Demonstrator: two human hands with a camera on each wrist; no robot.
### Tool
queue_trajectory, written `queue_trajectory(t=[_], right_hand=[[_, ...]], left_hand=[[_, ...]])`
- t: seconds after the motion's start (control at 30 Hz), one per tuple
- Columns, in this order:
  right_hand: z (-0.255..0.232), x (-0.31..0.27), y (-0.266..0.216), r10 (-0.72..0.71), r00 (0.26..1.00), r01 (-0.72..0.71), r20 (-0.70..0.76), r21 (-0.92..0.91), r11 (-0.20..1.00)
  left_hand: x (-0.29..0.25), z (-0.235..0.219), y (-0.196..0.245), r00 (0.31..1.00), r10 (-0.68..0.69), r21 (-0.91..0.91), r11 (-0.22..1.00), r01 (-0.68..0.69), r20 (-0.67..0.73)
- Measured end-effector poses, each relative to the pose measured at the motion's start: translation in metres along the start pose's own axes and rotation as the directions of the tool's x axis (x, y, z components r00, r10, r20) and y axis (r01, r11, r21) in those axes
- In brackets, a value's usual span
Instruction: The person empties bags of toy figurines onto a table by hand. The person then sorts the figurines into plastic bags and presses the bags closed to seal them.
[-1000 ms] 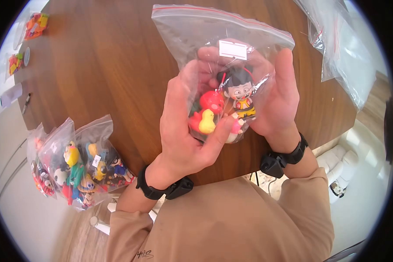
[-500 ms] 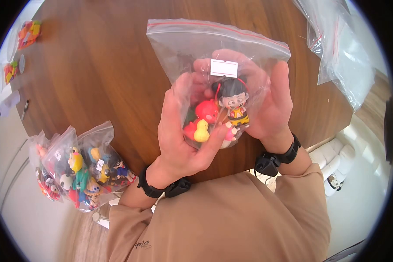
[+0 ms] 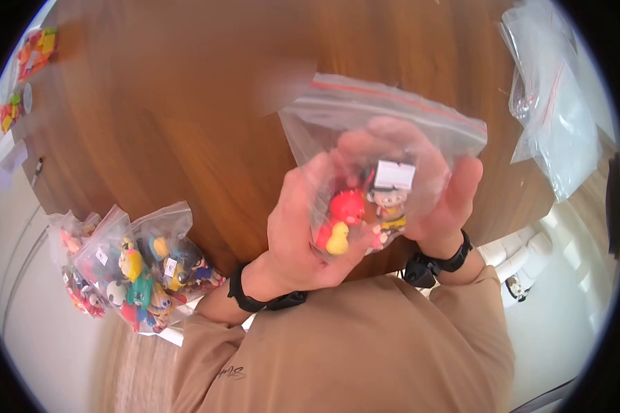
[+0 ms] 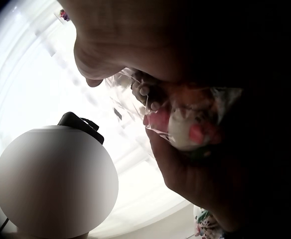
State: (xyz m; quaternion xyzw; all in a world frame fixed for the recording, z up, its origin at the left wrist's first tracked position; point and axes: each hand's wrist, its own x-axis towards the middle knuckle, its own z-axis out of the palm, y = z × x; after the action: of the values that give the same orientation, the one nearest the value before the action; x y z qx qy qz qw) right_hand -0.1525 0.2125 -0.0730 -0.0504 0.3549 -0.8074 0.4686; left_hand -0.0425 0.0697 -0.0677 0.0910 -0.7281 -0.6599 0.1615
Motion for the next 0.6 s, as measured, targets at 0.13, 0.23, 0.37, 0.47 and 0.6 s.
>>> queue_trajectory(t=[0.13,0.23,0.37,0.47,0.6], right_hand=[[0.005,-0.002,0.0,-0.021,0.998,0.026,-0.051,0.097,0.995],[0.006,-0.001,0.008,-0.05,0.999,0.052,-0.014,0.238,0.97],[0.004,0.0,0.004,-0.08,0.996,0.085,-0.032,0.2,0.976],[0.0,0.0,0.006,-0.084,0.996,0.087,-0.022,0.193,0.977],[0.001,0.0,0.005,-0.074,0.994,0.083,-0.08,0.122,0.989]], left_hand=[[-0.001,0.0,-0.003,1.0,-0.023,-0.03,0.999,0.023,-0.002],[-0.001,0.003,-0.001,0.999,0.013,-0.023,1.0,-0.014,-0.042],[-0.002,0.002,-0.001,1.0,0.023,-0.031,0.999,-0.023,0.006],[0.003,-0.003,0.006,0.999,0.011,0.003,1.0,-0.011,0.05],[0.006,-0.006,0.015,0.998,0.025,0.021,0.999,-0.026,0.058]])
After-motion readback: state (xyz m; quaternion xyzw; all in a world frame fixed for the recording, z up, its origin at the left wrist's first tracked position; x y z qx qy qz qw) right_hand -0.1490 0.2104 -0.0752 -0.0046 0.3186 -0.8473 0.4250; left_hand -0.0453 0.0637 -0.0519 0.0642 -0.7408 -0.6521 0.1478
